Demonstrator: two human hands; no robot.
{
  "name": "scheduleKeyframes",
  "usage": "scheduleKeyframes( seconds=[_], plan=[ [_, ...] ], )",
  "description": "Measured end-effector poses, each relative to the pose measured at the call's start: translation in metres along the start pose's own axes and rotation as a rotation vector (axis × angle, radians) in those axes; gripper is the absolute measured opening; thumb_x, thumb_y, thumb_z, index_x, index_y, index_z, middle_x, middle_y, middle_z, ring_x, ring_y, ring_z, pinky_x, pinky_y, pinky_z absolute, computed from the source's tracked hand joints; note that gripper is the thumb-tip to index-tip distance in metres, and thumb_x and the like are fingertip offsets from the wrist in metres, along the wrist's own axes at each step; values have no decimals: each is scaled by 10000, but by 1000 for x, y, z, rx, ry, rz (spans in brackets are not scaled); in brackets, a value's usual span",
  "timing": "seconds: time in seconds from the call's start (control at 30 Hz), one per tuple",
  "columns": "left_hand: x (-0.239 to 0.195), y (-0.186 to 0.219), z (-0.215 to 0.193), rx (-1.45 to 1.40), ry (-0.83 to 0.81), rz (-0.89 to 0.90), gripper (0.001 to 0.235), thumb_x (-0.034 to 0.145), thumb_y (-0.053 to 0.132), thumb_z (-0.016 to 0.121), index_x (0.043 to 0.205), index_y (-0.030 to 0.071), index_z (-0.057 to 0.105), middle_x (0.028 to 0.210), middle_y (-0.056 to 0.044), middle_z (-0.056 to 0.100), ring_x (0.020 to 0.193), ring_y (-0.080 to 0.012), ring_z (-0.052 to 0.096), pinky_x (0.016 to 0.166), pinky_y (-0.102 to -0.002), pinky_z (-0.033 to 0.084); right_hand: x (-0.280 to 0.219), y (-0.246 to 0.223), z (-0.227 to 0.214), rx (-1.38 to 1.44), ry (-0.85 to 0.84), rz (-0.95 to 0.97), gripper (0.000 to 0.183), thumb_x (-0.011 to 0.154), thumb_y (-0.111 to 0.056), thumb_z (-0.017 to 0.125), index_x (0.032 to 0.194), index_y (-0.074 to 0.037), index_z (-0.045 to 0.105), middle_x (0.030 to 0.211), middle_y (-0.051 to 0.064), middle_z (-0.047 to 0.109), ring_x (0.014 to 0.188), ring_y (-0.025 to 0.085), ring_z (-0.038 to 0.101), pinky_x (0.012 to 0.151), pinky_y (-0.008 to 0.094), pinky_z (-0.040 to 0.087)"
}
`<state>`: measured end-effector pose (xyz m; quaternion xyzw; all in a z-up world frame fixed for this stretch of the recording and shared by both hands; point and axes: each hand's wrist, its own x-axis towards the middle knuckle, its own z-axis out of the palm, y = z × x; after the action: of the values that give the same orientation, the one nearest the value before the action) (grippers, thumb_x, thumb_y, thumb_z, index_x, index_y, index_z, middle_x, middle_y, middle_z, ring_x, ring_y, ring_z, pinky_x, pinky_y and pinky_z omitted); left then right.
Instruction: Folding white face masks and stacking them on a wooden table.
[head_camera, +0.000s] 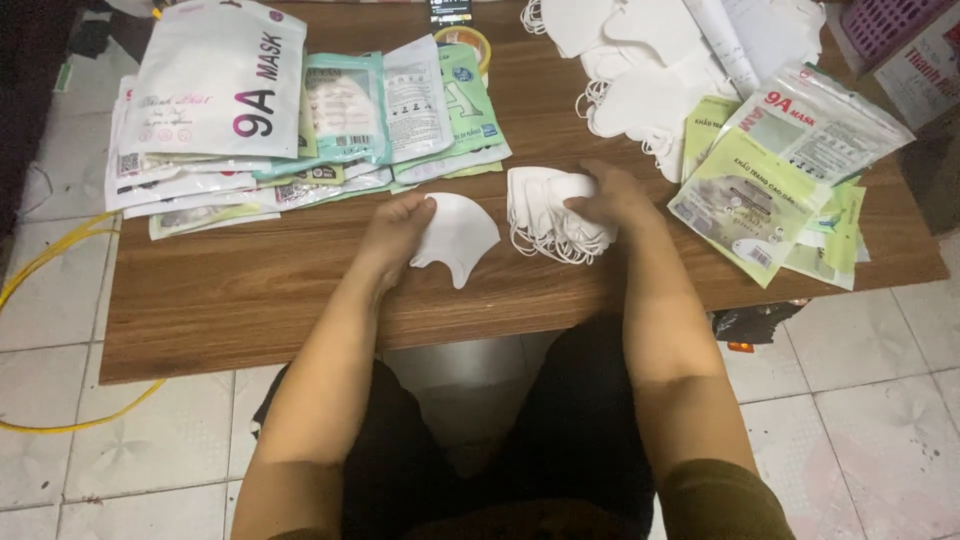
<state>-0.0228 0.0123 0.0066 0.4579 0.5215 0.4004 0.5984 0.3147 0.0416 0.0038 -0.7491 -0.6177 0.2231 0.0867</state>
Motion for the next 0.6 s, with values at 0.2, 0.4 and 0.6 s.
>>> scheduleKeyframes(
  seconds=[0.2,0.4,0.6],
  plan=[
    [6,-6,-3,-40,-2,14,250,1037,194,581,1190,73,737,1002,-84,765,928,-161,727,857,-311,591,12,9,4,-55,90,-7,650,758,-377,898,1330,-152,688,1294,145,678,1246,351,622,1029,512,483],
    [-3,5,-1,-28,-31,13,226,1041,189,585,1158,78,744,981,-60,758,904,-148,713,855,-298,577,9,2,3,-97,118,-47,714,769,-352,895,1398,-125,643,1306,198,655,1257,401,601,1028,526,474],
    [-2,1,-3,-39,-47,14,217,1042,189,589,1136,84,754,974,-71,764,907,-160,724,850,-306,580,-2,8,2,26,113,-46,691,757,-339,904,1355,-88,668,1275,211,689,1225,431,621,1007,527,504]
  ],
)
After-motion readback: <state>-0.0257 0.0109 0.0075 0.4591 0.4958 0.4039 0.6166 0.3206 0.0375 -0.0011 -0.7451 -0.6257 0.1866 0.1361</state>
